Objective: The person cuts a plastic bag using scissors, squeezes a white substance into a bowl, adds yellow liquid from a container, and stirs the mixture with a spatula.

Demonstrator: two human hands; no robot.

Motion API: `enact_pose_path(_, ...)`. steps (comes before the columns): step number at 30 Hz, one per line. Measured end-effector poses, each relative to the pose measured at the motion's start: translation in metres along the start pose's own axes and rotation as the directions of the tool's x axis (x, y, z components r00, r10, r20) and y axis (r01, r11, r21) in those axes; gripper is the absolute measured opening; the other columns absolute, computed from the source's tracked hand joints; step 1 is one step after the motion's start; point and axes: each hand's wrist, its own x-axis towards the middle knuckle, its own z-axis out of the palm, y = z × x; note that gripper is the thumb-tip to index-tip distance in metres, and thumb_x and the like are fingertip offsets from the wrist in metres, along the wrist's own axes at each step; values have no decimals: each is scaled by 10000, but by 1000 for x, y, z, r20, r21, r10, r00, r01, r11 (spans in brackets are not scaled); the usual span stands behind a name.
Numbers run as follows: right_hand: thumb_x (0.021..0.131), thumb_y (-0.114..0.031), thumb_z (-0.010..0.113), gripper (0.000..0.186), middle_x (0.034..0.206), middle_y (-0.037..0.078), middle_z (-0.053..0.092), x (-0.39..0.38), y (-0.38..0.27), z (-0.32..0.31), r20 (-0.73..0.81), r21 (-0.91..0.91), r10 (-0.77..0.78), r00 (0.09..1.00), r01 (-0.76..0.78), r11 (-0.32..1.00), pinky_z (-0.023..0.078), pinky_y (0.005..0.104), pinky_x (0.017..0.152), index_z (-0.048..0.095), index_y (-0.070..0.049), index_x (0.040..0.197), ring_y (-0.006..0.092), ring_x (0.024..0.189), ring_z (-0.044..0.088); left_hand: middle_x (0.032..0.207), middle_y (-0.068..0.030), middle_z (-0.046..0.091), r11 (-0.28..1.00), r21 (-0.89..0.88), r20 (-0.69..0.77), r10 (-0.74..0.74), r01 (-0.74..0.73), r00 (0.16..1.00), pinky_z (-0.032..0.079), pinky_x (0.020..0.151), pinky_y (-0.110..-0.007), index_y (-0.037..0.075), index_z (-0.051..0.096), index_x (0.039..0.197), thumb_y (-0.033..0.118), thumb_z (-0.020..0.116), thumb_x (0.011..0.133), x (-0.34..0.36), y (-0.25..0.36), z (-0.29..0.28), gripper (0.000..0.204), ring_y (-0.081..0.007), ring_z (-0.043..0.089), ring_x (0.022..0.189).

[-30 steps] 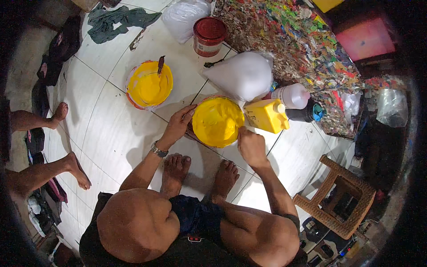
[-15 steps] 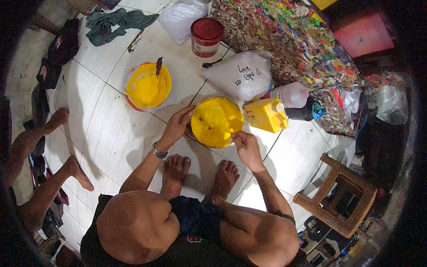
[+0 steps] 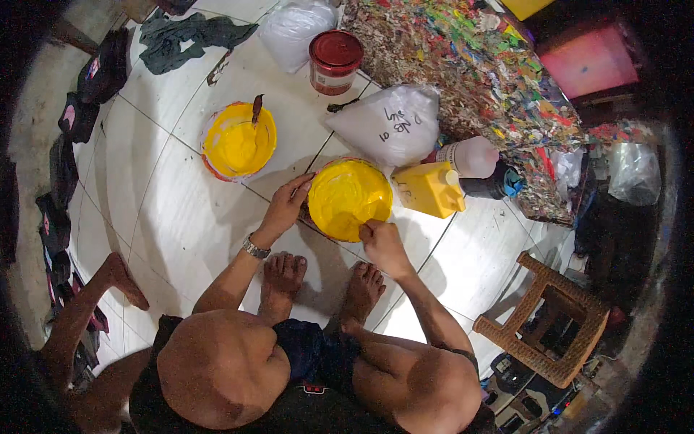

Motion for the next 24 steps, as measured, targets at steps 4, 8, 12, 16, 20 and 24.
enact_pose_path(4,912,-119,563,216,737,208,656,0,-8,-7,-45,129,130,990,-124,984,483,382,628,642,78,871,289,640,631,1237,-160,636,1000,15,0,2,-2,1000,419,1003,-340,8,576,1284,286,492,1013,1,4,-1,398,-243,591,1144)
enact_pose_path(8,916,-128,559,224,719,234,635,10,-12,-15,-43,-59,100,994,-102,993,484,391,625,630,72,845,331,647,626,1238,-145,639,1000,-3,-3,17,-17,1000,413,1009,-338,21,582,1284,288,490,1013,2,6,4,391,-244,587,1151)
enact_pose_path(12,912,-136,556,239,714,261,618,8,-5,-5,-45,-14,11,999,-12,1000,490,403,631,623,73,818,364,654,636,1237,-188,628,1000,-8,-7,13,-13,1000,436,989,-353,17,589,1267,245,499,1002,0,0,1,361,-286,597,1149)
enact_pose_path(16,901,-131,558,231,720,277,610,12,-5,-13,-51,94,20,998,-15,995,494,434,640,620,71,810,409,660,628,1235,-187,628,1000,3,-9,19,-19,1000,434,992,-356,16,589,1266,245,501,1002,1,-9,3,361,-294,592,1156)
enact_pose_path(20,884,-127,569,211,741,278,611,11,-12,-14,3,-9,28,1000,-28,1000,488,447,652,625,60,803,430,705,621,1234,-192,626,998,-4,19,-59,59,998,433,994,-358,17,588,1267,266,498,1004,-1,3,2,374,-310,589,1154)
enact_pose_path(24,896,-131,572,215,717,257,621,10,-6,-7,-79,-6,61,995,-62,998,481,425,598,634,64,829,374,620,623,1216,-144,647,999,39,-11,1,-1,1000,419,996,-323,15,574,1291,286,492,1012,0,-5,2,397,-218,590,1129)
